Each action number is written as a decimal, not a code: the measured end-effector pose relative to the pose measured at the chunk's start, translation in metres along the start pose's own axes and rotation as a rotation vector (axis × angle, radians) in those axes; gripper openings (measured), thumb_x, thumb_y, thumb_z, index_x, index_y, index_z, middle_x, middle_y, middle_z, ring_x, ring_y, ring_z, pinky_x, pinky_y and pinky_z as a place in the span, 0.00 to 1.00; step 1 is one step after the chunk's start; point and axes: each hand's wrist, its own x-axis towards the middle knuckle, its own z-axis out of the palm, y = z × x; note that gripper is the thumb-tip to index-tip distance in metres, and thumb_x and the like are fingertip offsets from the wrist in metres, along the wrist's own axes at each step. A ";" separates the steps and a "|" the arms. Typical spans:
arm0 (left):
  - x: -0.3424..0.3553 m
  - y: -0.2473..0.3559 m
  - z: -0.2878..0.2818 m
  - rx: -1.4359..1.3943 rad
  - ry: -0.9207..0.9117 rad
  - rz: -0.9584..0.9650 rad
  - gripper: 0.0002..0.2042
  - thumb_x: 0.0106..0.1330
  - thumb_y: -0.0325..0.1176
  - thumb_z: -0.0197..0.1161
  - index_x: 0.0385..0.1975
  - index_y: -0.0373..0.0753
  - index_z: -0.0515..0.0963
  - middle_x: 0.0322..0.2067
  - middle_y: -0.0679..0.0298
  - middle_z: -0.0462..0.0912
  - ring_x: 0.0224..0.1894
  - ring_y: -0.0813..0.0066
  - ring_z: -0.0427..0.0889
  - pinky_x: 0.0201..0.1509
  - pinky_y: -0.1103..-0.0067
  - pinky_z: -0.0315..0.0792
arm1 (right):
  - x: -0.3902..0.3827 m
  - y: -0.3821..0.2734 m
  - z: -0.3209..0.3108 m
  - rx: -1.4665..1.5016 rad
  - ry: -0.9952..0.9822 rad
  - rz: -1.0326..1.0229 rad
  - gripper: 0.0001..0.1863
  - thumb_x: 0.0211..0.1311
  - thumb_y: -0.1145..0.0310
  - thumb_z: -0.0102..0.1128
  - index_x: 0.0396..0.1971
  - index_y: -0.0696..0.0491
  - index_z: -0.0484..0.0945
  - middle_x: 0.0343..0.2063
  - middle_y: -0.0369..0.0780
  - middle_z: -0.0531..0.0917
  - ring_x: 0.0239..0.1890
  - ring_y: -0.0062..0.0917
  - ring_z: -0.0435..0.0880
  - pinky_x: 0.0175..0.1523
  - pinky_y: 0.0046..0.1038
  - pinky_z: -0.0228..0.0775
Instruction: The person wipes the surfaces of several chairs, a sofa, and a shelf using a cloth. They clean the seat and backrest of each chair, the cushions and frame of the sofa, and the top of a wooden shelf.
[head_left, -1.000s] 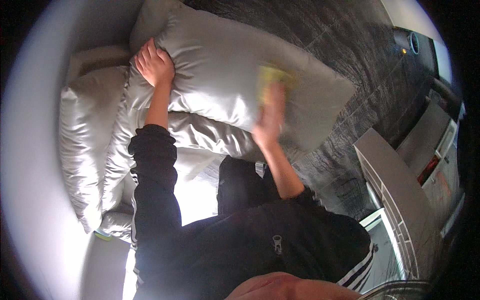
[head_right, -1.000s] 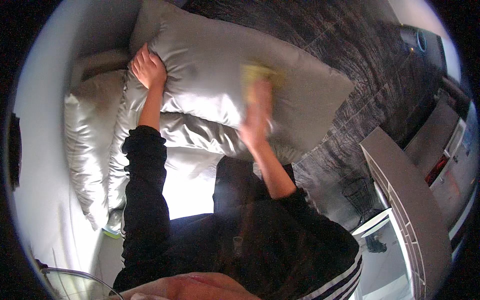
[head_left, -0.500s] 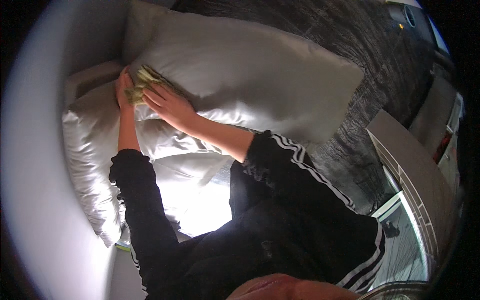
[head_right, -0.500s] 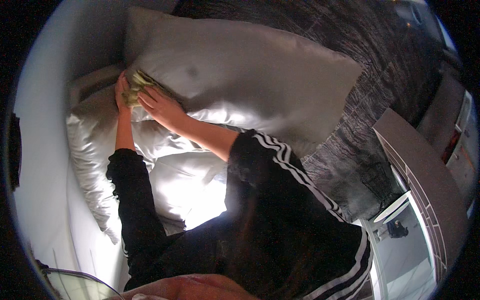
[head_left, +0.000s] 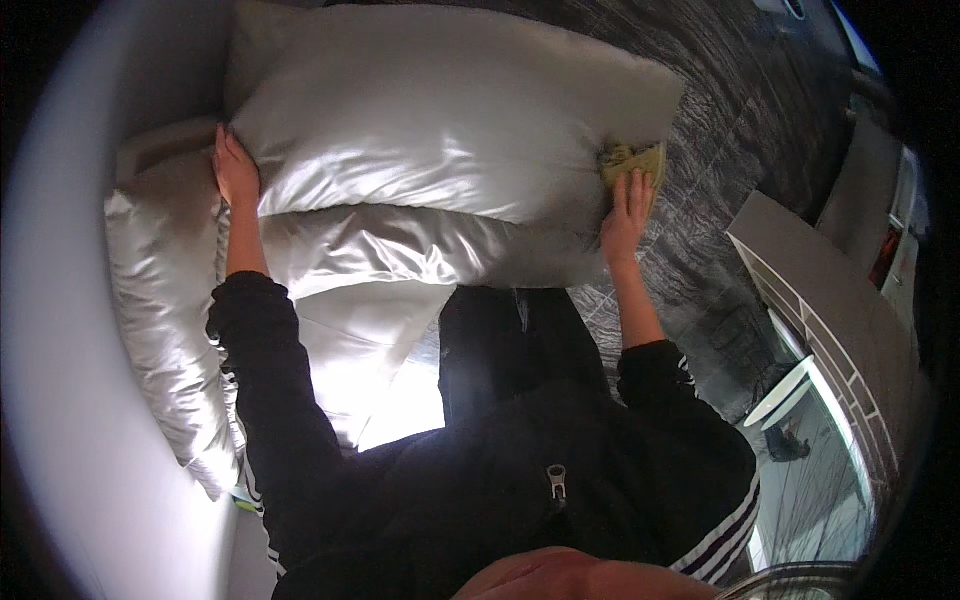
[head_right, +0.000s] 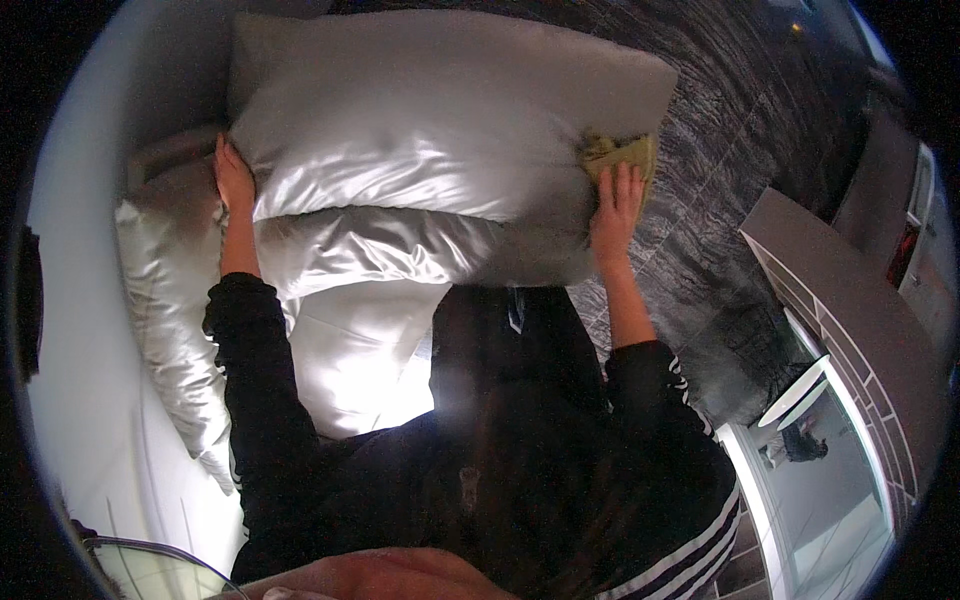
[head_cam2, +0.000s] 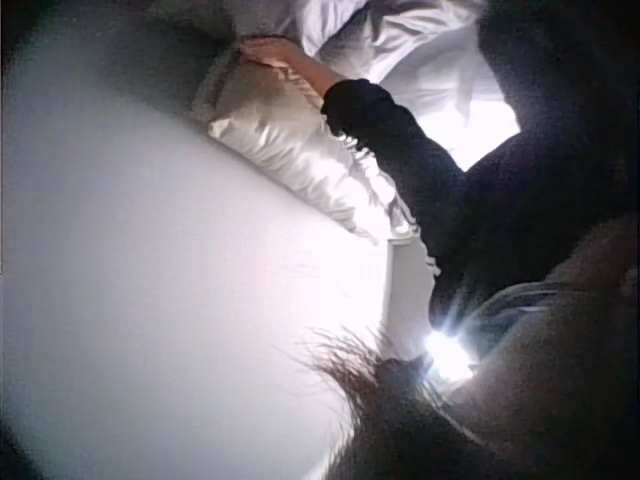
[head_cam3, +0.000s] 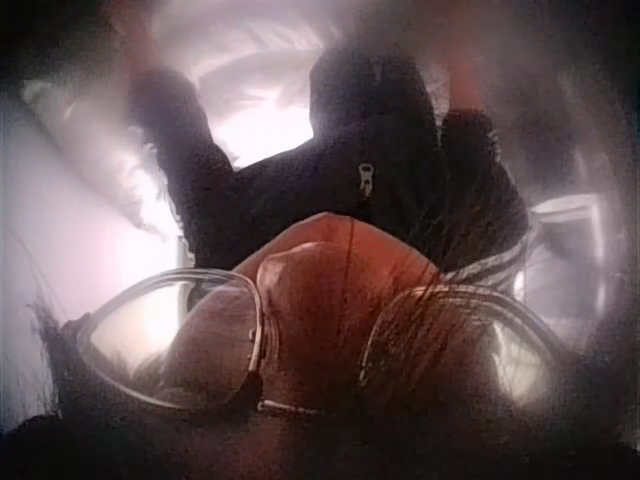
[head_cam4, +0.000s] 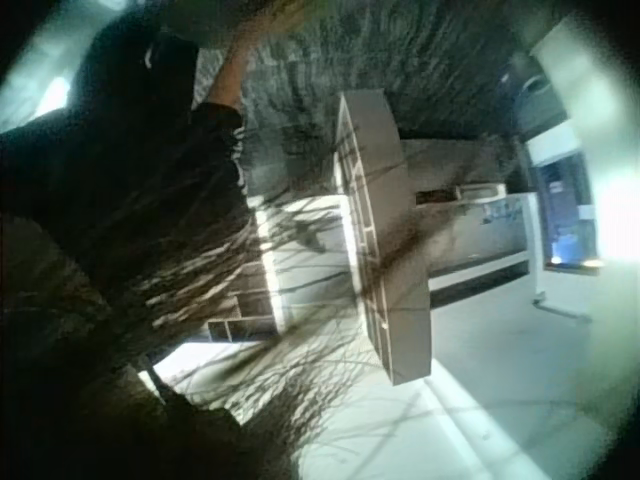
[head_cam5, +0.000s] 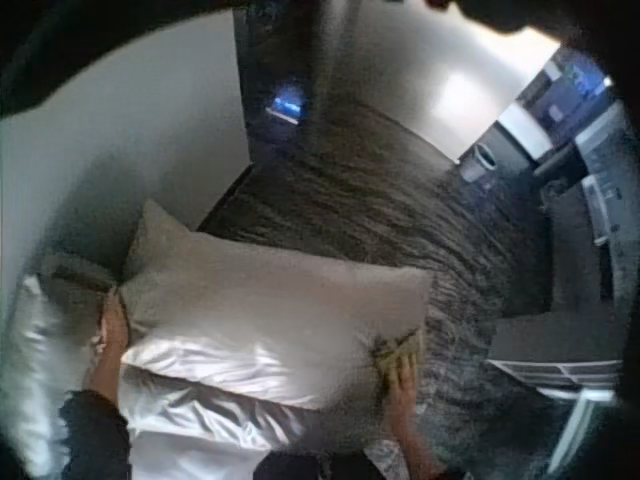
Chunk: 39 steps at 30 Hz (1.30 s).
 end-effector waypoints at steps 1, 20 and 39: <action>-0.010 0.012 0.003 -0.035 0.054 -0.046 0.23 0.80 0.43 0.38 0.71 0.46 0.63 0.66 0.50 0.69 0.66 0.48 0.68 0.70 0.61 0.61 | -0.011 0.012 0.001 0.015 0.054 0.068 0.34 0.58 0.87 0.47 0.66 0.49 0.70 0.71 0.43 0.64 0.74 0.48 0.57 0.73 0.52 0.54; -0.188 0.012 -0.030 0.052 0.218 -0.211 0.38 0.66 0.56 0.59 0.70 0.38 0.62 0.67 0.46 0.64 0.71 0.47 0.60 0.74 0.60 0.56 | -0.027 -0.144 0.023 0.415 0.346 0.895 0.36 0.68 0.82 0.38 0.75 0.60 0.43 0.76 0.53 0.37 0.77 0.49 0.41 0.80 0.42 0.39; -0.154 -0.066 -0.029 -0.130 -0.073 -0.295 0.33 0.72 0.54 0.53 0.69 0.41 0.53 0.65 0.40 0.66 0.63 0.39 0.69 0.63 0.55 0.67 | -0.031 -0.408 0.130 0.344 -0.183 -0.372 0.34 0.52 0.77 0.61 0.64 0.48 0.73 0.68 0.37 0.68 0.66 0.40 0.69 0.70 0.38 0.66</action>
